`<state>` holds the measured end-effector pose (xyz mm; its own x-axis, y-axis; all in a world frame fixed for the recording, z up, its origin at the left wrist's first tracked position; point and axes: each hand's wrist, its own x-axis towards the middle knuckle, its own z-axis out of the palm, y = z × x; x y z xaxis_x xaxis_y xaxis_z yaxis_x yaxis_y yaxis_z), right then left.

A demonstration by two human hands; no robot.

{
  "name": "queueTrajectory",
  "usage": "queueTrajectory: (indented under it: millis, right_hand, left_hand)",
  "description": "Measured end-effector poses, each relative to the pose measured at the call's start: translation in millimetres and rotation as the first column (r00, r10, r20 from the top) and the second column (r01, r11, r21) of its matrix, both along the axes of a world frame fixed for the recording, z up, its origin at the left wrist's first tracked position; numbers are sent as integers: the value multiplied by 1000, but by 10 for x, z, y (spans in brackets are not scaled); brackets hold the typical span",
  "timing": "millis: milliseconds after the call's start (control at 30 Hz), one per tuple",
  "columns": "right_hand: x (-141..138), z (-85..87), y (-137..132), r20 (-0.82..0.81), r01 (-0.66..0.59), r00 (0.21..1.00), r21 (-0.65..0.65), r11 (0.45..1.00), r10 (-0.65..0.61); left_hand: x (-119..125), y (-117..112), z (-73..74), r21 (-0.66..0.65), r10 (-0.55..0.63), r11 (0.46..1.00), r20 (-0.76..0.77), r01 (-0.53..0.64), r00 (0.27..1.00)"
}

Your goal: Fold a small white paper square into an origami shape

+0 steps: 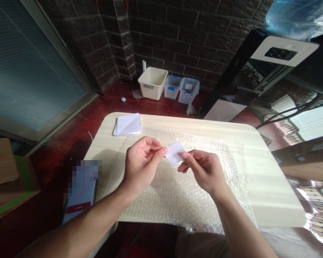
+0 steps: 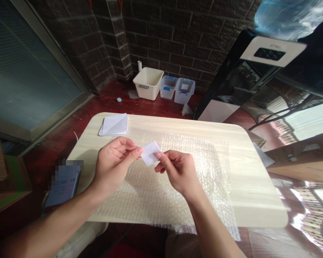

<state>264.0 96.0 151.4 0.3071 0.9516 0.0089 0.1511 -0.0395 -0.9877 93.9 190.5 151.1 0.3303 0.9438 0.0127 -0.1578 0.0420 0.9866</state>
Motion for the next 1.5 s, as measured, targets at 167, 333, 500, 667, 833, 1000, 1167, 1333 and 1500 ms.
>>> queueTrajectory:
  millis: [167, 333, 500, 667, 833, 1000, 1167, 1333, 1500]
  right_hand:
    - [46, 5, 6, 48, -14, 999, -33, 999, 16]
    - [55, -29, 30, -30, 20, 999, 25, 999, -20]
    - [-10, -39, 34, -18, 58, 998, 35, 998, -58]
    - [-65, -48, 66, -206, -40, 978, -1, 999, 39]
    - [-83, -52, 59, -203, -83, 976, -18, 996, 78]
    - [-102, -45, 41, -250, -169, 956, -42, 985, 154]
    - [-115, -29, 35, -273, -169, 950, -46, 985, 151]
    - [-115, -36, 40, -297, -176, 943, -67, 982, 149]
    - [-48, -28, 52, -270, -190, 950, -111, 976, 154]
  left_hand:
    - [-5, 7, 6, -5, -38, 999, -15, 38, 999]
    - [-5, -48, -58, 14, -193, 981, -81, 195, 978]
    - [-22, -85, -119, 40, -241, 968, -110, 246, 964]
    - [-15, -64, -88, -2, -190, 982, -57, 190, 980]
    - [-2, -74, -30, 11, -114, 993, -42, 114, 993]
    - [-4, -61, -2, 37, -60, 997, -39, 61, 997]
    - [-3, -47, 18, 66, -55, 996, -36, 58, 998]
    - [-7, -41, 13, 96, -16, 995, -50, 20, 999]
    - [-4, -34, -7, 71, -47, 996, -52, 51, 998]
